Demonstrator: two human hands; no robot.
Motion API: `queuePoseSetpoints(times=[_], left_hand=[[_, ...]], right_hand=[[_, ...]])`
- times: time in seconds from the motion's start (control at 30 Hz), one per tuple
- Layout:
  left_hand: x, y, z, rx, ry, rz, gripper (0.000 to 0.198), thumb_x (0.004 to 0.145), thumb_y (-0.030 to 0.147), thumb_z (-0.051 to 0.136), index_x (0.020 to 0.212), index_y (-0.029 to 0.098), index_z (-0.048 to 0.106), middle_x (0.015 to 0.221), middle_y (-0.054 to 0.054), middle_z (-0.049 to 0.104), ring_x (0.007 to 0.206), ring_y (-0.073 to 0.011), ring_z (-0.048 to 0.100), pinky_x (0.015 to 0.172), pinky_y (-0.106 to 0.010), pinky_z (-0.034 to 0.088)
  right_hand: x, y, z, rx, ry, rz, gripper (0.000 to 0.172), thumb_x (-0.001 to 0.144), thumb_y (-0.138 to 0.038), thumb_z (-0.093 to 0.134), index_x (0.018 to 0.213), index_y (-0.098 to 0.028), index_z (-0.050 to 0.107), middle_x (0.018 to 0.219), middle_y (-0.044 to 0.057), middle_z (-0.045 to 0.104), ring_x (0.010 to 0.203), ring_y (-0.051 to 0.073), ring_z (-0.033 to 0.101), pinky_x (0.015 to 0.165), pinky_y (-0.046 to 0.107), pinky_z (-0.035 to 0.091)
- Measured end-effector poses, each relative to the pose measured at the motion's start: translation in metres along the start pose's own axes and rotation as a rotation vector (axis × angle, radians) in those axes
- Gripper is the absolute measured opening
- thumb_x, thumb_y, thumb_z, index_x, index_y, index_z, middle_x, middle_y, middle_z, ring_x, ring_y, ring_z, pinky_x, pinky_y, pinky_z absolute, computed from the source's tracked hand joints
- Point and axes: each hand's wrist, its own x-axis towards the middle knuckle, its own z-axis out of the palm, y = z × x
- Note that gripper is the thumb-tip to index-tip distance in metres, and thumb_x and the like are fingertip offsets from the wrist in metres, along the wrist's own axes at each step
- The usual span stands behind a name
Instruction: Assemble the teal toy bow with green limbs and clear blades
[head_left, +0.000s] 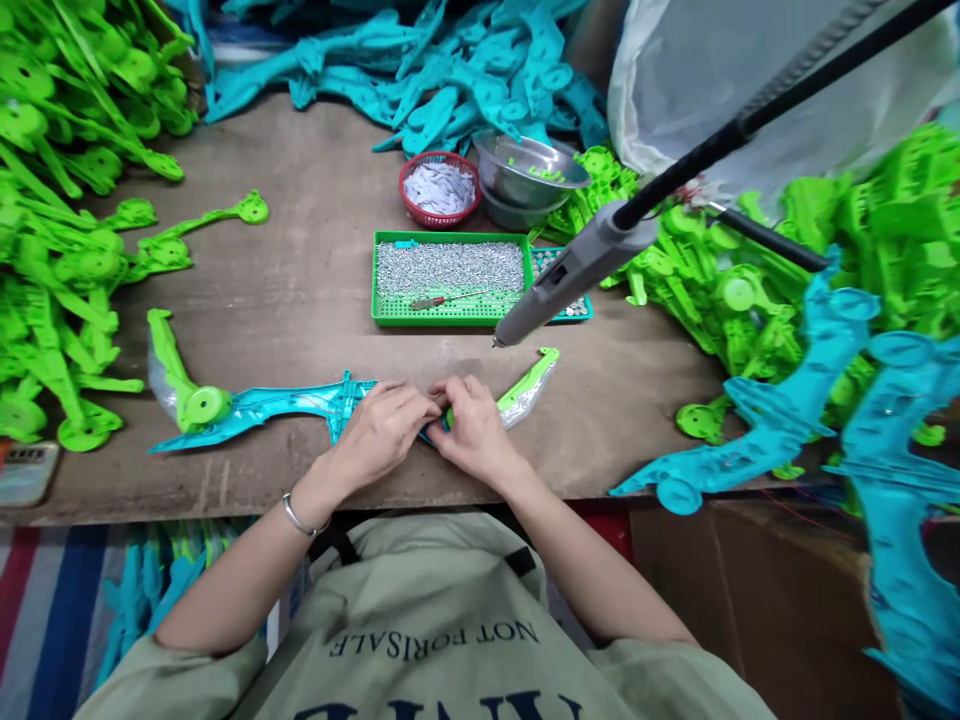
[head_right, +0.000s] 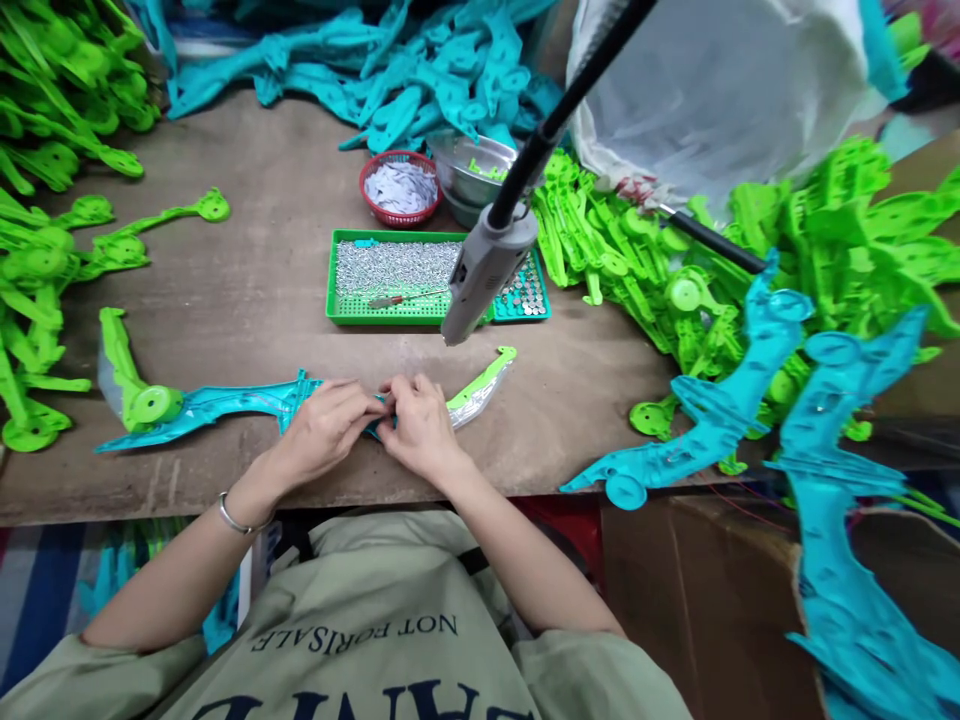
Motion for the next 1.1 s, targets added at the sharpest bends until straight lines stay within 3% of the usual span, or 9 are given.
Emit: queuePoseSetpoints(times=[0.17,0.27,0.43,0.63,0.73,0.87,1.0,1.1], left_hand=[[-0.003,0.001,0.005,0.054,0.086,-0.164,0.021,0.100,0.018,0.045,0.095,0.019,0.065,0.084,-0.004,0.071,0.080,-0.0181,0.066,0.076,-0.032,0.047],[-0.001,0.005,0.010,0.066,0.096,-0.267,0.019,0.099,0.019,0.046,0.094,0.019,0.065,0.084,-0.005,0.072,0.080,-0.0199,0.066,0.077,-0.034,0.046],[0.005,0.009,0.008,-0.136,0.044,-0.351,0.015,0.096,0.019,0.050,0.092,0.021,0.064,0.086,-0.002,0.074,0.081,-0.0180,0.067,0.082,-0.034,0.046],[0.006,0.007,0.007,-0.409,0.074,-0.526,0.016,0.096,0.024,0.051,0.089,0.020,0.065,0.084,-0.002,0.074,0.081,-0.0174,0.067,0.079,-0.031,0.048],[0.006,0.008,0.004,-0.367,0.072,-0.489,0.015,0.096,0.023,0.053,0.091,0.020,0.067,0.087,-0.002,0.074,0.082,-0.0174,0.067,0.078,-0.031,0.048],[0.005,0.009,-0.006,-0.164,0.021,-0.337,0.015,0.096,0.022,0.056,0.096,0.022,0.071,0.088,-0.002,0.072,0.084,-0.0176,0.065,0.082,-0.033,0.044],[0.001,0.009,-0.012,-0.044,-0.034,-0.254,0.018,0.098,0.023,0.055,0.098,0.023,0.073,0.085,-0.001,0.072,0.082,-0.0169,0.065,0.086,-0.036,0.041],[-0.002,0.009,-0.013,0.032,-0.041,-0.220,0.019,0.099,0.024,0.054,0.097,0.024,0.073,0.085,-0.001,0.073,0.084,-0.0178,0.065,0.094,-0.040,0.038]], right_hand=[[0.000,0.000,0.000,0.039,0.026,-0.002,0.031,0.072,-0.012,0.057,0.102,-0.021,0.056,0.078,0.004,0.070,0.091,0.028,0.058,0.081,0.041,0.045],[0.000,0.000,0.001,0.042,0.034,0.000,0.029,0.074,-0.011,0.057,0.101,-0.021,0.056,0.078,0.004,0.070,0.090,0.028,0.058,0.081,0.039,0.046],[0.002,0.000,0.000,0.024,0.000,0.026,0.028,0.075,-0.011,0.057,0.101,-0.021,0.056,0.078,0.004,0.069,0.090,0.027,0.058,0.080,0.038,0.047],[0.003,0.000,-0.002,0.044,-0.021,0.017,0.030,0.075,-0.010,0.058,0.101,-0.022,0.054,0.077,0.003,0.068,0.089,0.027,0.056,0.080,0.038,0.045],[0.001,0.000,-0.004,0.033,-0.036,-0.022,0.030,0.075,-0.009,0.056,0.102,-0.021,0.054,0.079,0.003,0.068,0.089,0.027,0.055,0.079,0.039,0.044],[-0.003,0.001,-0.012,0.122,0.015,-0.082,0.030,0.070,-0.011,0.057,0.098,-0.021,0.055,0.086,0.005,0.068,0.090,0.026,0.058,0.080,0.040,0.045],[-0.008,-0.001,-0.019,0.332,0.243,-0.008,0.023,0.072,-0.012,0.052,0.092,-0.023,0.055,0.090,0.003,0.069,0.086,0.021,0.064,0.081,0.037,0.049],[-0.014,-0.008,-0.023,0.308,0.369,0.054,0.016,0.078,-0.012,0.051,0.088,-0.024,0.057,0.085,0.002,0.070,0.080,0.020,0.065,0.080,0.037,0.048]])
